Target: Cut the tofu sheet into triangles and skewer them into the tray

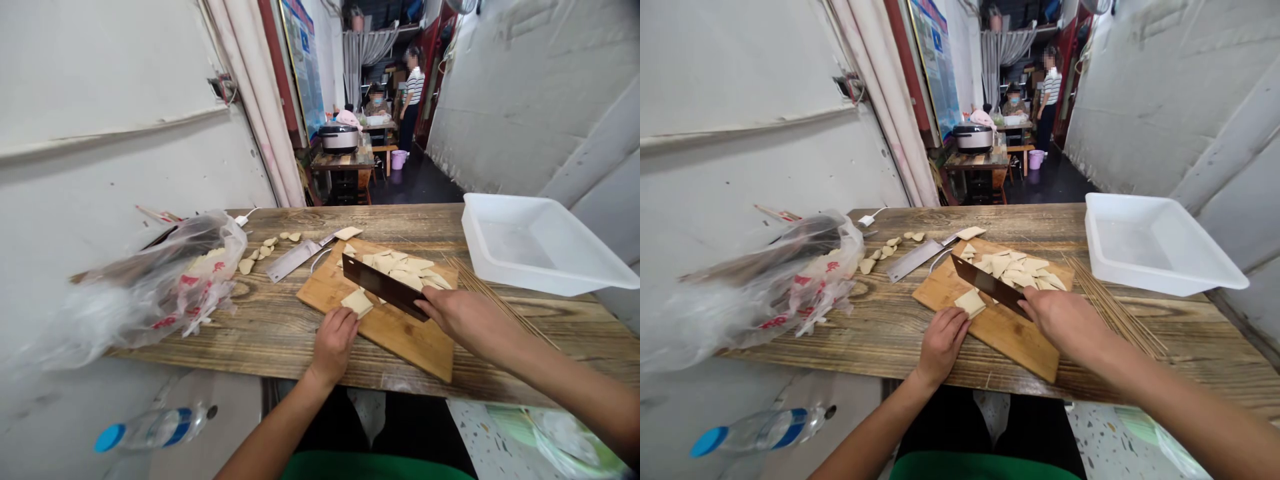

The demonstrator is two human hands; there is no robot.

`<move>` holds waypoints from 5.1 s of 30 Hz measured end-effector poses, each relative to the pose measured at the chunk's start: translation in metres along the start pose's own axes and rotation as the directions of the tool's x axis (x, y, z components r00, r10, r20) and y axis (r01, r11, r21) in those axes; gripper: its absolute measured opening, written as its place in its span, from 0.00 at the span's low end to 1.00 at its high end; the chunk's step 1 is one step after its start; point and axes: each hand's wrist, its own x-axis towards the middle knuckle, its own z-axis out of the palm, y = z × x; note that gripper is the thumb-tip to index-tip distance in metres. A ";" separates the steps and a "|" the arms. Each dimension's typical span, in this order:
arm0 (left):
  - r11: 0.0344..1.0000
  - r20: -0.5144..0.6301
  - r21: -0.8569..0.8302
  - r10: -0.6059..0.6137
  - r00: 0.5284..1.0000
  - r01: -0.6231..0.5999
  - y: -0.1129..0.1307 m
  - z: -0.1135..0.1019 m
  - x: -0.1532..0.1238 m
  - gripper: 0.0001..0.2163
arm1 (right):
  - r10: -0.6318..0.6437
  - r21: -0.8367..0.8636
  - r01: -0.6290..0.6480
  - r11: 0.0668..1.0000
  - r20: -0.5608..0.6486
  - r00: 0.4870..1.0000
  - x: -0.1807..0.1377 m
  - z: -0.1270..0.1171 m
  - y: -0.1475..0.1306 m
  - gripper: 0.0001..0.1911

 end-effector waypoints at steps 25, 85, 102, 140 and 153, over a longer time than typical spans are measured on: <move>0.997 0.009 -0.083 -0.002 1.000 0.003 -0.004 0.001 -0.002 0.08 | -0.123 0.000 0.123 0.992 -0.047 0.991 0.003 -0.007 0.002 0.16; 0.999 0.042 -0.043 0.017 0.999 -0.015 -0.007 0.005 -0.006 0.10 | -0.363 -0.069 0.372 0.926 0.113 0.925 0.050 -0.007 0.015 0.14; 1.000 0.030 0.006 -0.016 0.999 0.016 -0.002 0.004 0.000 0.07 | -0.373 -0.081 0.384 0.920 0.126 0.919 0.059 0.001 0.011 0.17; 0.999 0.199 0.030 0.020 0.980 -0.027 -0.012 -0.013 0.011 0.08 | -0.294 0.005 0.296 0.955 0.142 0.945 0.041 -0.007 -0.011 0.15; 1.000 0.161 0.013 0.024 0.987 -0.026 -0.013 -0.014 0.006 0.09 | 0.112 0.240 -0.049 0.969 -0.255 0.960 -0.013 0.019 0.002 0.19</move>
